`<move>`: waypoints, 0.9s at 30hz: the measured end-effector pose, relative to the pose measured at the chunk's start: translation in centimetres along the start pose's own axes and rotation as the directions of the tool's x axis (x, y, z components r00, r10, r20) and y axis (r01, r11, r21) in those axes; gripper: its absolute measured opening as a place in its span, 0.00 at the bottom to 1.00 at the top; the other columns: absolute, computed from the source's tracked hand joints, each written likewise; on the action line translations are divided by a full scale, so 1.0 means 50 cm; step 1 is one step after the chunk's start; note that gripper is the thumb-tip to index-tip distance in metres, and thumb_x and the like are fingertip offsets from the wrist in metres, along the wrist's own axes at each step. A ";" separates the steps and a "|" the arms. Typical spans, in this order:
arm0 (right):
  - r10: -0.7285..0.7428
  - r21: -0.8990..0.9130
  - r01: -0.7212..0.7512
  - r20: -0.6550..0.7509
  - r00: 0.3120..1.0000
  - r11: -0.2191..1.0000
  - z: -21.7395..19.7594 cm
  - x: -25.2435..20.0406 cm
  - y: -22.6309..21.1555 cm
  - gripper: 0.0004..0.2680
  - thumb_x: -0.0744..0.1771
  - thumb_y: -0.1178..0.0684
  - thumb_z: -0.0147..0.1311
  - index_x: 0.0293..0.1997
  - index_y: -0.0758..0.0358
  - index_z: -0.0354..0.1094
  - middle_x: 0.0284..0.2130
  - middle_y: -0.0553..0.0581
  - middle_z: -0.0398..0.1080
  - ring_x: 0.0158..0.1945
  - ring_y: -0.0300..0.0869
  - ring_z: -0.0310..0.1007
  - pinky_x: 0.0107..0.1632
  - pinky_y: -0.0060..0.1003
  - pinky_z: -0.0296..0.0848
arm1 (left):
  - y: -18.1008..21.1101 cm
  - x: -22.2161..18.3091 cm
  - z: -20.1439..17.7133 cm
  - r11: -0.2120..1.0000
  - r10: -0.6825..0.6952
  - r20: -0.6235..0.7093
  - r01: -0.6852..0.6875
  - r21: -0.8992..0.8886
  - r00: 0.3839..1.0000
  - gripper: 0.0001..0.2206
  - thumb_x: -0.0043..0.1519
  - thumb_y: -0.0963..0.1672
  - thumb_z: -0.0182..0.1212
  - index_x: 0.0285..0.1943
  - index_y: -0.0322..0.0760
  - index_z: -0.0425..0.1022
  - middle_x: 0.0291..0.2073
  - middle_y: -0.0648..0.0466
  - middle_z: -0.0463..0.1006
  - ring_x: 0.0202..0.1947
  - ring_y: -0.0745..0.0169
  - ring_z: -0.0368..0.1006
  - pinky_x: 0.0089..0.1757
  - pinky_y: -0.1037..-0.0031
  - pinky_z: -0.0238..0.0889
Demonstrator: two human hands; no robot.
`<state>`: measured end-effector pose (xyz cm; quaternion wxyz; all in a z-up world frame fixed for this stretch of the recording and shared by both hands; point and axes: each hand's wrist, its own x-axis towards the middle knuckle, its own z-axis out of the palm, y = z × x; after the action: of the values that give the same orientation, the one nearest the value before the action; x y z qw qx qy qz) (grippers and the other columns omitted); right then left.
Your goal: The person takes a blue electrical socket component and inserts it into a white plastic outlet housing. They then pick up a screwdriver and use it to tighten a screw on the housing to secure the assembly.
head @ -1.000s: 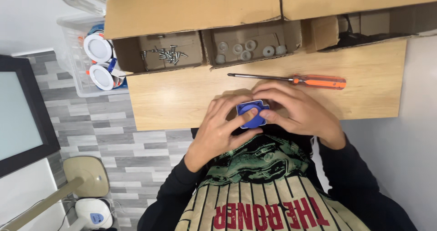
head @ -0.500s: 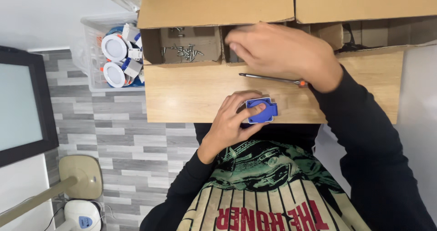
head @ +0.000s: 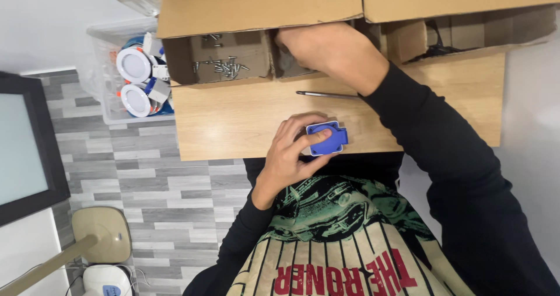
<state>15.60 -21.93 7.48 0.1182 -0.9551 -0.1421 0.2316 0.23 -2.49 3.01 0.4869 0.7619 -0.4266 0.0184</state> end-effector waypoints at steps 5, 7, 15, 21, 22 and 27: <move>-0.043 0.055 0.046 -0.041 0.998 0.997 0.001 -0.014 0.005 0.08 0.68 0.63 0.50 0.49 0.58 0.72 0.40 0.60 0.80 0.41 0.60 0.82 0.38 0.59 0.78 | 0.007 0.014 0.007 0.995 -0.058 -0.154 0.044 -0.095 0.986 0.20 0.60 0.46 0.80 0.61 0.46 0.82 0.57 0.47 0.82 0.54 0.41 0.81 0.52 0.56 0.72; -0.054 0.071 0.058 -0.058 0.997 0.996 0.000 -0.024 0.006 0.08 0.68 0.63 0.50 0.49 0.59 0.72 0.40 0.61 0.80 0.41 0.60 0.82 0.39 0.59 0.78 | 0.010 0.016 0.007 0.995 -0.059 -0.148 0.045 -0.091 0.987 0.20 0.60 0.46 0.81 0.61 0.46 0.82 0.57 0.47 0.82 0.54 0.41 0.81 0.52 0.55 0.72; -0.141 0.126 0.160 -0.146 0.979 0.979 -0.014 -0.051 0.016 0.06 0.70 0.63 0.51 0.51 0.65 0.74 0.42 0.66 0.80 0.44 0.63 0.82 0.43 0.61 0.79 | 0.015 0.023 0.003 0.995 -0.061 -0.151 0.047 -0.092 0.987 0.19 0.59 0.45 0.81 0.59 0.46 0.82 0.57 0.46 0.83 0.54 0.41 0.82 0.51 0.55 0.72; -0.211 0.152 0.248 -0.223 0.952 0.957 -0.033 -0.063 0.012 0.06 0.71 0.62 0.53 0.52 0.69 0.75 0.44 0.70 0.80 0.46 0.66 0.82 0.47 0.62 0.80 | 0.016 0.027 0.002 0.995 -0.061 -0.149 0.049 -0.082 0.987 0.20 0.59 0.46 0.81 0.60 0.46 0.82 0.56 0.46 0.83 0.53 0.41 0.82 0.50 0.55 0.72; -0.233 0.155 0.274 -0.241 0.942 0.949 -0.037 -0.063 0.012 0.06 0.72 0.62 0.53 0.52 0.70 0.75 0.44 0.71 0.80 0.47 0.66 0.82 0.48 0.63 0.80 | 0.015 0.028 0.002 0.996 -0.056 -0.154 0.044 -0.084 0.987 0.19 0.60 0.46 0.81 0.60 0.46 0.82 0.56 0.46 0.83 0.53 0.41 0.82 0.50 0.56 0.71; -0.295 0.167 0.351 -0.285 0.912 0.921 -0.059 -0.091 0.012 0.06 0.73 0.62 0.54 0.53 0.73 0.76 0.45 0.74 0.80 0.48 0.68 0.82 0.51 0.64 0.81 | 0.011 0.023 0.005 0.995 -0.057 -0.160 0.043 -0.088 0.985 0.19 0.60 0.45 0.81 0.59 0.45 0.82 0.57 0.46 0.83 0.52 0.41 0.81 0.50 0.56 0.72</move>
<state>13.26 -24.46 11.68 0.2745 -0.9214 -0.2567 0.0985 0.51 -3.50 3.78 0.5520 0.7472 -0.3667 0.0503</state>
